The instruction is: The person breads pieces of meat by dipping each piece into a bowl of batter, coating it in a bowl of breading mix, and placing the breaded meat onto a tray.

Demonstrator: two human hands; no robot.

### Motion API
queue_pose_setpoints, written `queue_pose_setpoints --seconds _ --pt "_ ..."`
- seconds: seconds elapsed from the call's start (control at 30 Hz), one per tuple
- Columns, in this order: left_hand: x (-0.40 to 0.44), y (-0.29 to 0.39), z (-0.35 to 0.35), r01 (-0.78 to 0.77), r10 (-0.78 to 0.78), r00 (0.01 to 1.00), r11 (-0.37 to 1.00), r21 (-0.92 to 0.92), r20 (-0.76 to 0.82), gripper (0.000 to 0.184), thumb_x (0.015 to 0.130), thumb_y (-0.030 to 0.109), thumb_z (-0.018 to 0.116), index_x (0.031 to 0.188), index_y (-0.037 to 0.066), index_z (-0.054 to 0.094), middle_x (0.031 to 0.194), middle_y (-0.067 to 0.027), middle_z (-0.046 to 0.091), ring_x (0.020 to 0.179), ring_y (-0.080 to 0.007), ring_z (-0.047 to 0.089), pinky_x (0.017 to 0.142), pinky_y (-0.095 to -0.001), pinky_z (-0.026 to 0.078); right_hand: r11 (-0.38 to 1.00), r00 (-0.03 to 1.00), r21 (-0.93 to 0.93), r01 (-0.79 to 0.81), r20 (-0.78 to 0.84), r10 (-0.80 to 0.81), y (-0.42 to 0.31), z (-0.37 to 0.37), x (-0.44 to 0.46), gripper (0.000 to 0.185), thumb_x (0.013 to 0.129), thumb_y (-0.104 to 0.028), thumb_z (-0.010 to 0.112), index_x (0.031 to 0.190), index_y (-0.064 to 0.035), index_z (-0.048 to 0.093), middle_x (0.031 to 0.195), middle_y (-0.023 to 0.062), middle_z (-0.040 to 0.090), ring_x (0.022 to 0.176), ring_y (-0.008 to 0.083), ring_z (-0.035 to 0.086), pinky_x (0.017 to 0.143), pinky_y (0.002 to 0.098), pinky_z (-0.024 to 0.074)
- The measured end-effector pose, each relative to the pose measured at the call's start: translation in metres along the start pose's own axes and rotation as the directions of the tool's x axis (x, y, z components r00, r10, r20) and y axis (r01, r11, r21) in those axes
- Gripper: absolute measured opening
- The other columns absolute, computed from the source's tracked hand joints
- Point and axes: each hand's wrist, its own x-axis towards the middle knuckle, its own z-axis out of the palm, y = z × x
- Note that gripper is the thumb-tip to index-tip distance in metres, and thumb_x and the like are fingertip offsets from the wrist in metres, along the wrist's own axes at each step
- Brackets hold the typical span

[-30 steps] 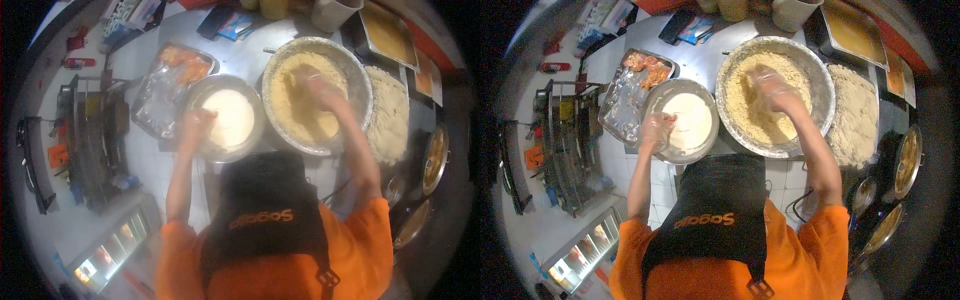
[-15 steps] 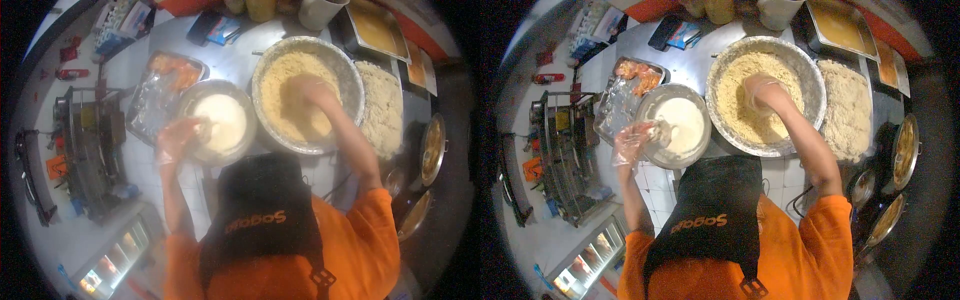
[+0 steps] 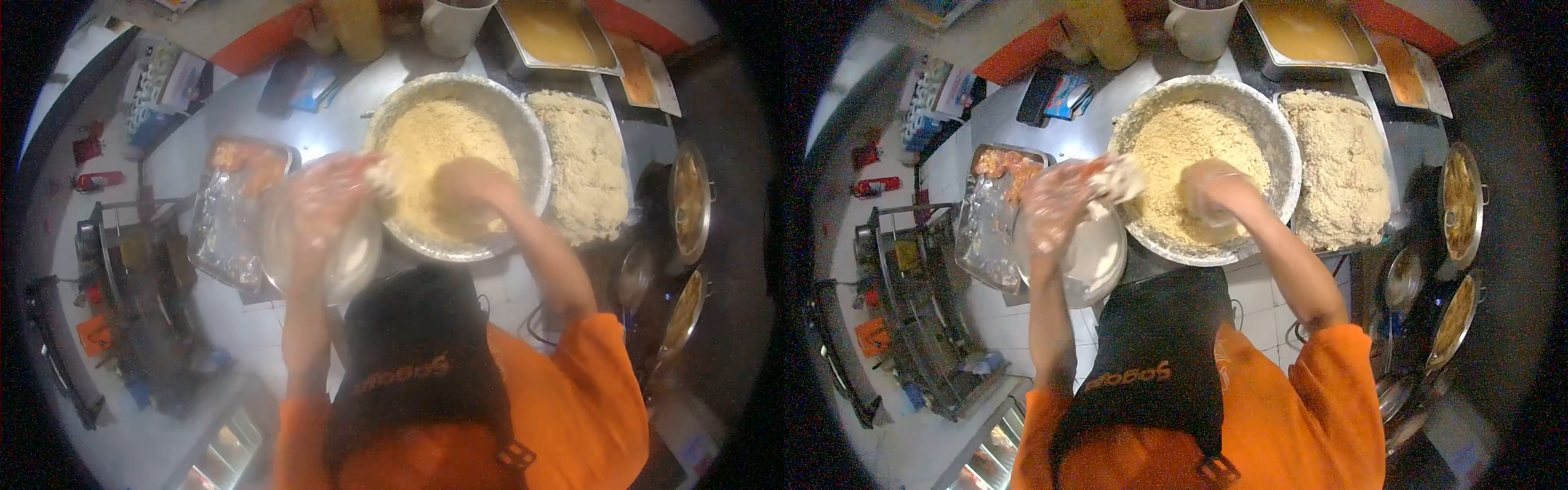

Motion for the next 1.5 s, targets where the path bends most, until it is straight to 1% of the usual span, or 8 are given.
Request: queue_pose_setpoints --seconds 0.07,0.13,0.2,0.43,0.9,0.93,1.1,1.5 --pt "0.021 -0.029 0.035 0.123 -0.119 0.992 0.987 0.101 -0.044 0.017 0.084 0.006 0.071 0.1 -0.001 0.068 0.103 -0.0137 0.072 0.082 -0.0183 0.068 0.068 -0.0312 0.056 0.949 0.862 0.203 0.243 -0.493 -0.116 0.036 0.017 -0.03 0.048 0.083 -0.025 0.068 0.123 0.0012 0.063 0.116 0.0219 0.065 0.106 0.042 0.063 0.094 0.0409 0.0498" --pt "0.025 -0.064 0.061 0.203 -0.185 0.974 0.969 0.14 -0.133 0.016 0.081 0.008 0.074 0.093 0.0 0.069 0.096 -0.0149 0.073 0.078 -0.0204 0.069 0.062 -0.033 0.056 0.979 0.91 0.202 -0.033 -0.398 0.114 0.016 0.0 -0.051 0.046 0.084 -0.025 0.067 0.119 0.0044 0.063 0.114 0.0226 0.066 0.106 0.0428 0.062 0.096 0.0405 0.0488" --pt "0.031 -0.1 0.069 0.039 -0.08 0.997 0.589 0.807 0.01 0.008 0.079 0.008 0.071 0.083 0.003 0.066 0.083 -0.0205 0.069 0.071 -0.0309 0.069 0.06 -0.0396 0.053 0.977 0.865 0.118 -0.18 -0.453 0.214 0.027 0.041 -0.019 0.04 0.084 -0.023 0.066 0.111 0.0068 0.064 0.11 0.024 0.067 0.105 0.0448 0.063 0.094 0.0415 0.0502" --pt "0.044 -0.125 0.075 -0.09 0.06 0.996 0.576 0.812 0.068 0.017 0.092 0.015 0.054 0.083 0.004 0.062 0.078 -0.0213 0.063 0.078 -0.0412 0.063 0.067 -0.0513 0.048 0.844 0.72 0.533 -0.051 -0.566 0.401 0.029 0.049 -0.005 0.034 0.077 -0.021 0.07 0.103 -0.0006 0.063 0.097 0.0246 0.066 0.096 0.0421 0.063 0.083 0.0472 0.0507" --pt "0.028 -0.116 0.087 -0.282 0.137 0.958 0.622 0.731 0.253 0.035 0.085 0.009 0.058 0.119 0.003 0.065 0.109 -0.0209 0.067 0.098 -0.0346 0.067 0.082 -0.0437 0.054 0.863 0.808 0.504 0.029 -0.52 0.276 -0.011 0.021 0.002 0.025 0.082 -0.01 0.064 0.101 0.0057 0.069 0.103 0.0288 0.068 0.098 0.0394 0.067 0.085 0.0443 0.0542" --pt "0.029 -0.118 0.094 -0.328 0.131 0.944 0.454 0.828 0.302 0.033 0.086 0.009 0.057 0.117 0.002 0.066 0.109 -0.0197 0.067 0.1 -0.0347 0.067 0.085 -0.0441 0.054 0.986 0.551 0.159 -0.041 -0.82 0.155 -0.015 0.023 0.01 0.026 0.083 -0.009 0.062 0.103 0.0047 0.069 0.102 0.0277 0.068 0.101 0.0383 0.067 0.088 0.0442 0.0534" --pt "0.037 -0.128 0.096 -0.323 -0.276 0.89 0.178 0.929 0.362 0.029 0.081 0.008 0.057 0.106 0.0 0.069 0.102 -0.0206 0.069 0.095 -0.0359 0.066 0.089 -0.0455 0.052 0.988 0.676 -0.11 -0.112 -0.737 -0.005 -0.005 0.034 0.012 0.03 0.083 -0.011 0.061 0.109 0.002 0.07 0.106 0.024 0.069 0.106 0.034 0.067 0.091 0.042 0.0531" --pt "0.035 -0.108 0.032 -0.179 0.06 0.977 0.75 0.636 0.205 0.062 0.077 -0.001 0.054 0.139 0.007 0.053 0.094 -0.0209 0.067 0.086 -0.0421 0.064 0.076 -0.0467 0.052 0.837 0.803 0.544 0.066 -0.526 0.278 0.039 0.01 0.044 0.047 0.073 -0.039 0.078 0.098 0.0004 0.069 0.088 0.0213 0.07 0.085 0.0333 0.069 0.074 0.0432 0.0522"
